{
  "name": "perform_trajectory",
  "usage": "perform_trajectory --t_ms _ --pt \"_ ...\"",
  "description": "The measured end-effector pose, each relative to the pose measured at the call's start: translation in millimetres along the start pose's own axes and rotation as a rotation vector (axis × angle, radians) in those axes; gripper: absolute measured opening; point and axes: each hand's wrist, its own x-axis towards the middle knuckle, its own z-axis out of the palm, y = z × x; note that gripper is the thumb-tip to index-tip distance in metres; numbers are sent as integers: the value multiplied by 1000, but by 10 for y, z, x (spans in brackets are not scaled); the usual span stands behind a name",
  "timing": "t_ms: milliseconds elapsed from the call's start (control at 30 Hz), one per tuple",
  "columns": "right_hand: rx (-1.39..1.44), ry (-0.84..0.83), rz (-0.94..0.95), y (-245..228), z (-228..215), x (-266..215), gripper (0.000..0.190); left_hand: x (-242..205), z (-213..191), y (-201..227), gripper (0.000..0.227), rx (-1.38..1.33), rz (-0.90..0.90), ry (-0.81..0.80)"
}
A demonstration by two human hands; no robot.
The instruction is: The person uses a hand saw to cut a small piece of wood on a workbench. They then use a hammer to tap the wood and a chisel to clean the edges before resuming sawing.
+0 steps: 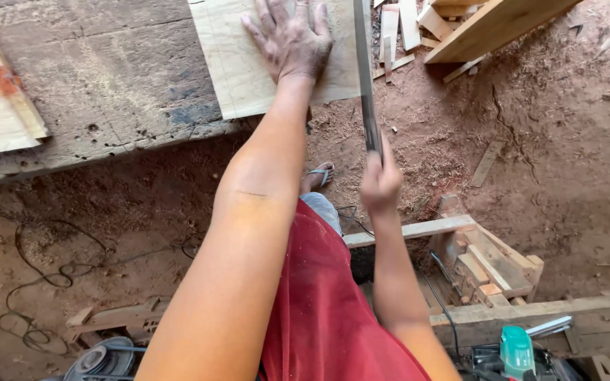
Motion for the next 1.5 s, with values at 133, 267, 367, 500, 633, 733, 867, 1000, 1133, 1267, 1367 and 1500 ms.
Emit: perform_trajectory --t_ms 133,267,367,500,633,733,867,1000,1133,1267,1367,1500 --pt "98 -13 21 -154 204 798 58 74 145 -50 46 -18 -15 61" --pt "166 -19 147 -314 122 379 58 50 235 -85 50 -60 -35 37" --pt "62 18 150 -3 -105 -571 51 28 313 -98 46 -68 -23 90" --pt "-94 28 298 353 -312 -1376 56 36 207 -56 58 -20 -54 -1" --pt "21 3 198 96 -45 -471 53 22 210 -57 47 -17 -29 122" --pt "68 -10 105 -141 176 442 57 34 171 -78 40 -65 -38 7" --pt "114 -15 78 -145 210 683 63 37 179 -74 48 -69 -26 52" --pt "85 6 131 -183 -13 -206 54 82 213 -93 37 -97 -36 -14" --pt "-9 20 234 278 -262 -1245 56 49 -4 -36 48 -34 -24 -37" --pt "-4 3 19 232 -118 -767 49 -12 -73 25 49 -25 -15 38" --pt "169 -13 -44 -103 267 543 52 5 53 -15 48 17 7 116" --pt "97 44 -58 -301 247 984 61 30 -49 9 44 4 34 124"
